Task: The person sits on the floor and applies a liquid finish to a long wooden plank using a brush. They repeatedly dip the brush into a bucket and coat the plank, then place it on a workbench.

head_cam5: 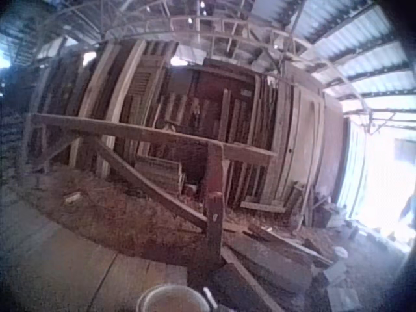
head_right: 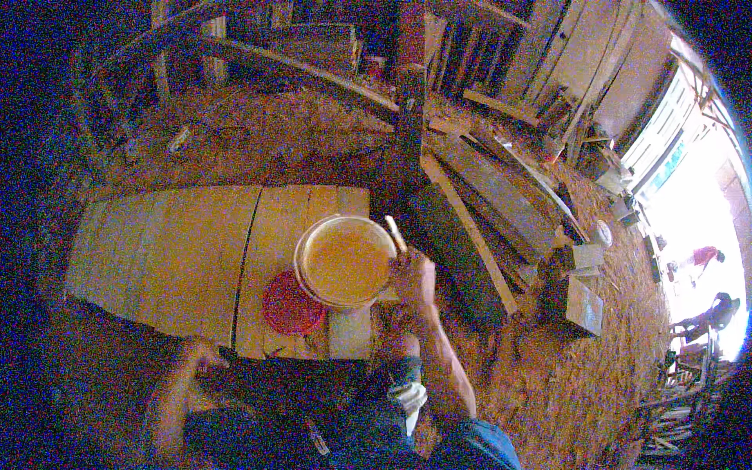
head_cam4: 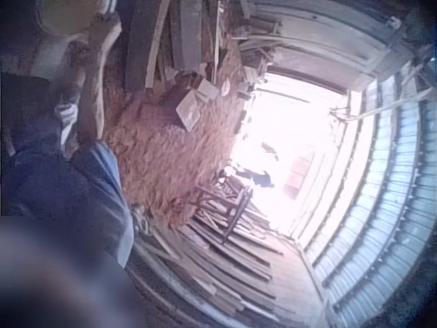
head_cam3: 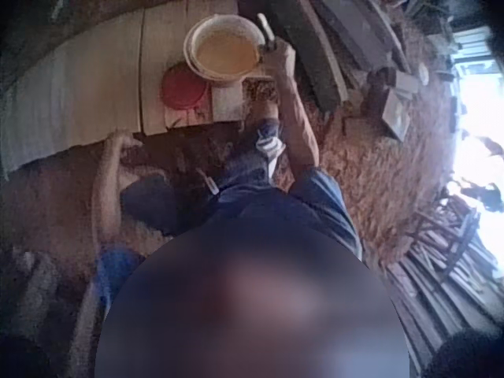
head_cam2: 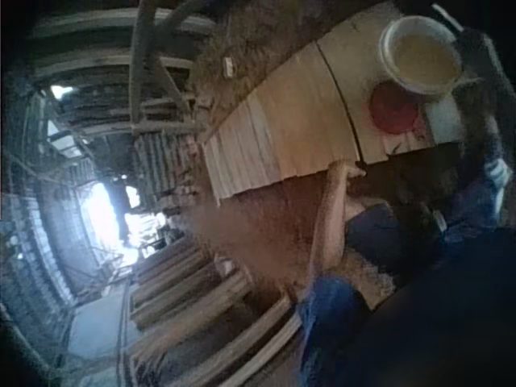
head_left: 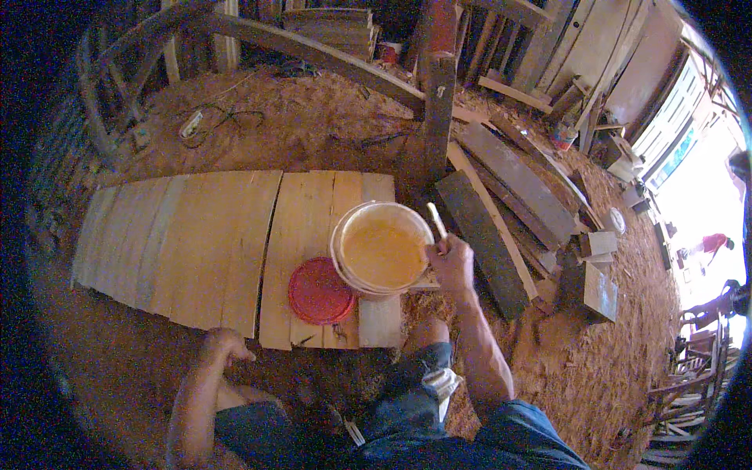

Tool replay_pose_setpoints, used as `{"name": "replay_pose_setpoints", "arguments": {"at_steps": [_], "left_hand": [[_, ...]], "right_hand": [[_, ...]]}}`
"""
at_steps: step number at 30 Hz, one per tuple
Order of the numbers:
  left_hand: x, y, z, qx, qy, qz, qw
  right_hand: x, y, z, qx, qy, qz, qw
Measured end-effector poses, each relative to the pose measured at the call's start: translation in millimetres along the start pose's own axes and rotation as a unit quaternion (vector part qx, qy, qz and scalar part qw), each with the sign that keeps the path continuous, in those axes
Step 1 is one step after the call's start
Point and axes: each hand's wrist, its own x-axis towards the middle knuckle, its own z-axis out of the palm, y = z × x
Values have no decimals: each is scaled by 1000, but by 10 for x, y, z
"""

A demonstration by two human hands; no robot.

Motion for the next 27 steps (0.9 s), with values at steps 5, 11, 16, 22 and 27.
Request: {"name": "replay_pose_setpoints", "arguments": {"at_steps": [5, 11, 16, 22, 27], "left_hand": [[-58, -10, 34, -20, 41, -4, 999], [-158, -96, 88, -93, 94, 10, 991], [-265, -47, 18, -238, 141, 108, 955], [-174, 707, 407, -340, 319, 142, 873], [399, 1290, 507, -218, 537, 150, 801]], "right_hand": [[140, 333, -697, -103, 5, -33, 994], [479, 1228, -811, -77, 13, 63, 995], [504, 1655, -765, -92, -12, 16, 996], [428, 1034, -1114, -162, -23, -54, 985], [603, 686, -1115, -173, -198, 9, 965]]}}
